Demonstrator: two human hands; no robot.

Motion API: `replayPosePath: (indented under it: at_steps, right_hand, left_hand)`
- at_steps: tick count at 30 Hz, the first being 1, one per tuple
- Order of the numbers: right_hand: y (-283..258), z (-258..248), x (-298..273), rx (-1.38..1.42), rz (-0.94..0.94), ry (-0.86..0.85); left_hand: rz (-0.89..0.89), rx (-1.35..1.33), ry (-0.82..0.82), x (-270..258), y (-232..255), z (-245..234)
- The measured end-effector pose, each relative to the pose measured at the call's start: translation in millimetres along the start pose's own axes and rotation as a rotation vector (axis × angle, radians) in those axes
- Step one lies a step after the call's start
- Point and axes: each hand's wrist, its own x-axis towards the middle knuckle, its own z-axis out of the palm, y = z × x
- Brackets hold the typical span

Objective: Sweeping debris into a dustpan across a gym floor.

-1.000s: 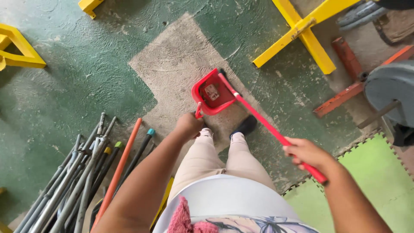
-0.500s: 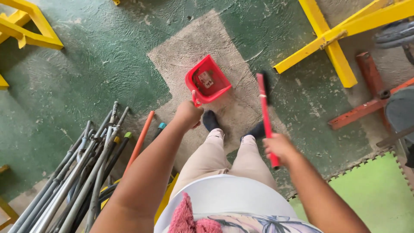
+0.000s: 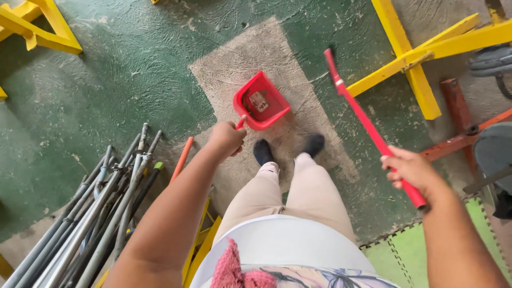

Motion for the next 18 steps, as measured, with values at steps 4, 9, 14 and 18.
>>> replayPosePath:
  at_steps: [4,9,14,18]
  right_hand:
    - [-31,-40,37,0.018,-0.054,0.023]
    - [-77,-47,124,-0.016,-0.058,-0.042]
    - [-57,73,147,-0.341,-0.105,-0.088]
    - [-84,158,41,-0.524,0.004,-0.246]
  left_hand:
    - [0.002,0.019,0.031,-7,19,-12]
    - [-0.075,-0.086,0.135,14,13,5]
    - [-0.023,0.091,0.161,10,33,21]
    - [-0.010,0.139,0.173,29,35,14]
